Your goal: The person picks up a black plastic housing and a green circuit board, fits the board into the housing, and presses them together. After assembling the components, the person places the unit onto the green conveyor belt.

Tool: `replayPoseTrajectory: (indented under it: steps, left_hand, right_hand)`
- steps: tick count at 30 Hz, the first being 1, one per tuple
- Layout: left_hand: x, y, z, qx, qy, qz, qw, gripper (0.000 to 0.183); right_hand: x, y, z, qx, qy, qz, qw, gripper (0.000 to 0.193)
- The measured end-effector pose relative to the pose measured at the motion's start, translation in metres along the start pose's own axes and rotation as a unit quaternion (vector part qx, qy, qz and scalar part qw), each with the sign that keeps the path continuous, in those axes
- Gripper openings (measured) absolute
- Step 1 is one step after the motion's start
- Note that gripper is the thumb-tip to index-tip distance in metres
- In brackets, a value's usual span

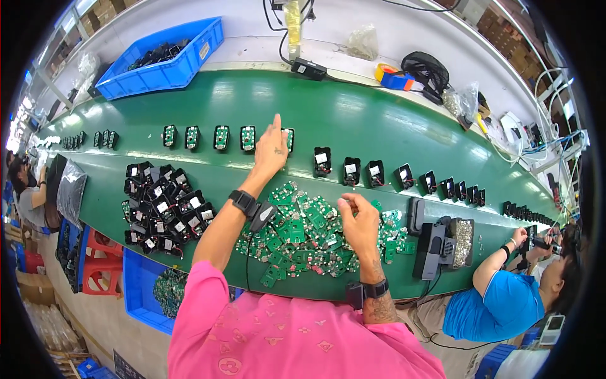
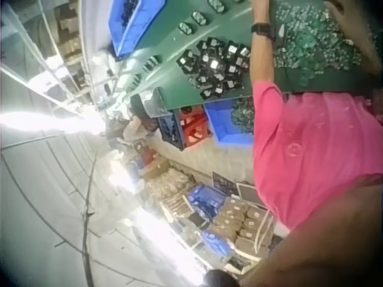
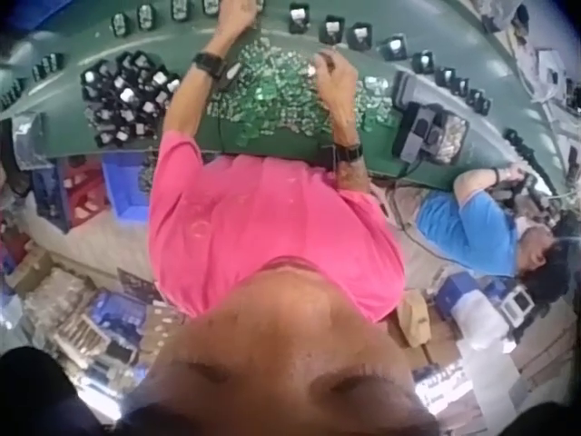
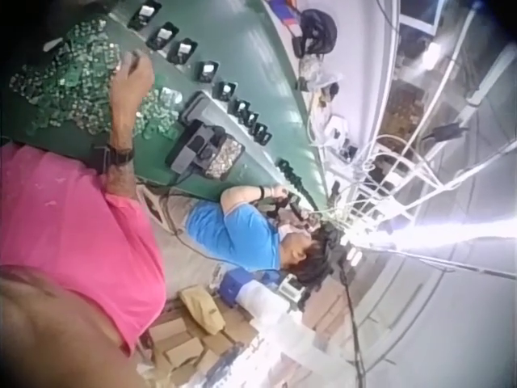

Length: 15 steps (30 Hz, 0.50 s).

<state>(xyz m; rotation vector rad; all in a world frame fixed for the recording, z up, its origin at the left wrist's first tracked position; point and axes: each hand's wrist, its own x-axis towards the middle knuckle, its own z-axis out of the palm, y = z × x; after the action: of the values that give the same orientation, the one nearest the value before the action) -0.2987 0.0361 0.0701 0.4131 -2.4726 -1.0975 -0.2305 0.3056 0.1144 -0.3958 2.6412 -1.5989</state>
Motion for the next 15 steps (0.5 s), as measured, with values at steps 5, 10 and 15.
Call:
replayPoseTrajectory:
  steps: [5,10,15]
  left_hand:
    - [-0.026,0.094,-0.007,0.191,-0.218,0.111,0.951,0.085]
    - [-0.017,0.05,0.033,0.133,-0.225,0.149,0.954,0.087]
    - [-0.02,0.054,0.028,0.025,-0.207,0.168,0.964,0.071]
  right_hand:
    - [-0.001,0.015,-0.002,-0.12,-0.034,-0.059,0.99,0.022]
    - [0.003,-0.002,0.016,-0.29,-0.07,-0.097,0.95,0.03]
    - [0.004,0.01,0.011,-0.236,-0.058,-0.132,0.961,0.02]
